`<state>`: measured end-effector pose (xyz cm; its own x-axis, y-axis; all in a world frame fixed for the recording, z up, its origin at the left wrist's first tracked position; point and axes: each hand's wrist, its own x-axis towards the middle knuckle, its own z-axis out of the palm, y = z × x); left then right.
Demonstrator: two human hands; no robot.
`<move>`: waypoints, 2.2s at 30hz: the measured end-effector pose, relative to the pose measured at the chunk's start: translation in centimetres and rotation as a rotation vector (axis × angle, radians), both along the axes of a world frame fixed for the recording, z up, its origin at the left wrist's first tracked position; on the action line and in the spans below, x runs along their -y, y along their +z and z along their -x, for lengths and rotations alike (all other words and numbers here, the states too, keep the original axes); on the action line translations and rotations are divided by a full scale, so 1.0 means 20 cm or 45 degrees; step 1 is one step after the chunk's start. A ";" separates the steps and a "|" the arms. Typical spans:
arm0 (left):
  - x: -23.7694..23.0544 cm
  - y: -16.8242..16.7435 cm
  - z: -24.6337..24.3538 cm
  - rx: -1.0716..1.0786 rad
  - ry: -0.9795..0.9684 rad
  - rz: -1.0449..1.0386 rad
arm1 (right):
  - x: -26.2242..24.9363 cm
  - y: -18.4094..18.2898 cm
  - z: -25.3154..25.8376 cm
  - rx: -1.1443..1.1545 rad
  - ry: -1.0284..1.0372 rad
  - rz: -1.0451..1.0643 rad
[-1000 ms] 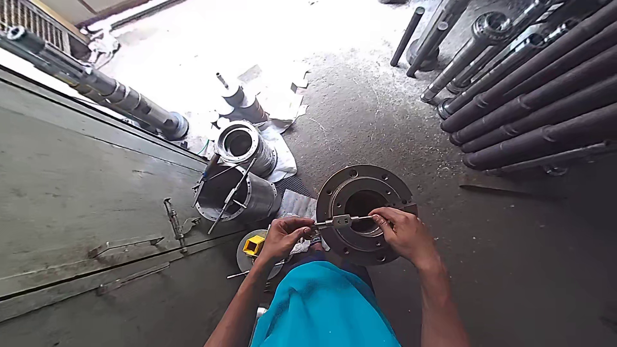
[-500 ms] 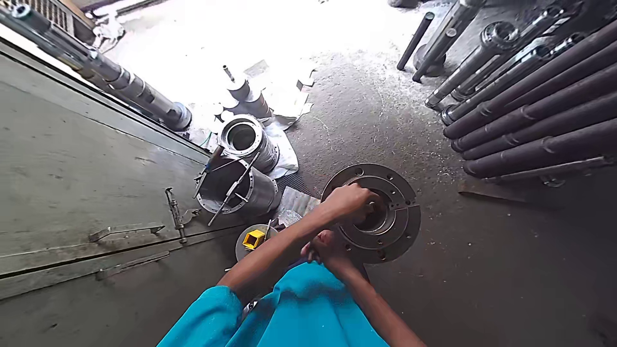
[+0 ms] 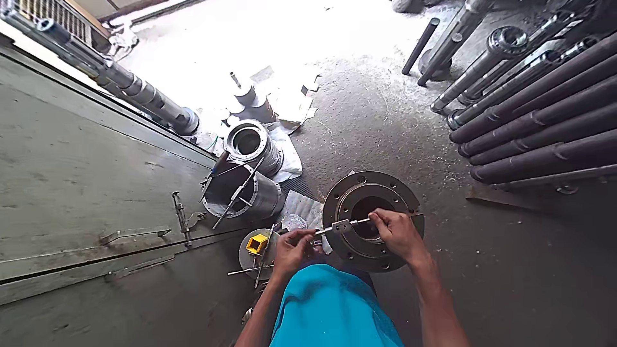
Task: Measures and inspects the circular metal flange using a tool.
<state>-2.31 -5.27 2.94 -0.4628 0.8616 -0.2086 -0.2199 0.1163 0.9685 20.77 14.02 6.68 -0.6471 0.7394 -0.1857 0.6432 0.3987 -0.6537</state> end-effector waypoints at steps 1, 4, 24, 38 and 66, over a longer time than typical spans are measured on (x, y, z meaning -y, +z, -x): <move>-0.07 0.00 0.02 -0.024 0.028 0.012 | 0.07 0.02 -0.03 0.028 -0.034 0.042; -0.42 0.04 0.10 -0.043 -0.121 0.062 | 0.31 0.09 -0.04 0.053 -0.032 0.389; 0.09 0.11 -0.07 -0.200 -0.264 0.119 | -0.16 -0.04 0.13 -0.083 0.058 -0.336; -0.41 0.01 0.15 -0.255 -0.323 -0.120 | 0.43 0.04 -0.08 0.167 -0.220 0.036; -0.23 0.16 0.29 -0.719 -0.798 0.176 | 0.30 0.08 0.15 -0.545 -0.138 0.061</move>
<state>-8.05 -0.69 6.09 0.0246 0.9770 -0.2120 0.4356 0.1804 0.8819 17.72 7.93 8.31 -0.5924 0.8043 0.0465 0.3471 0.3069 -0.8862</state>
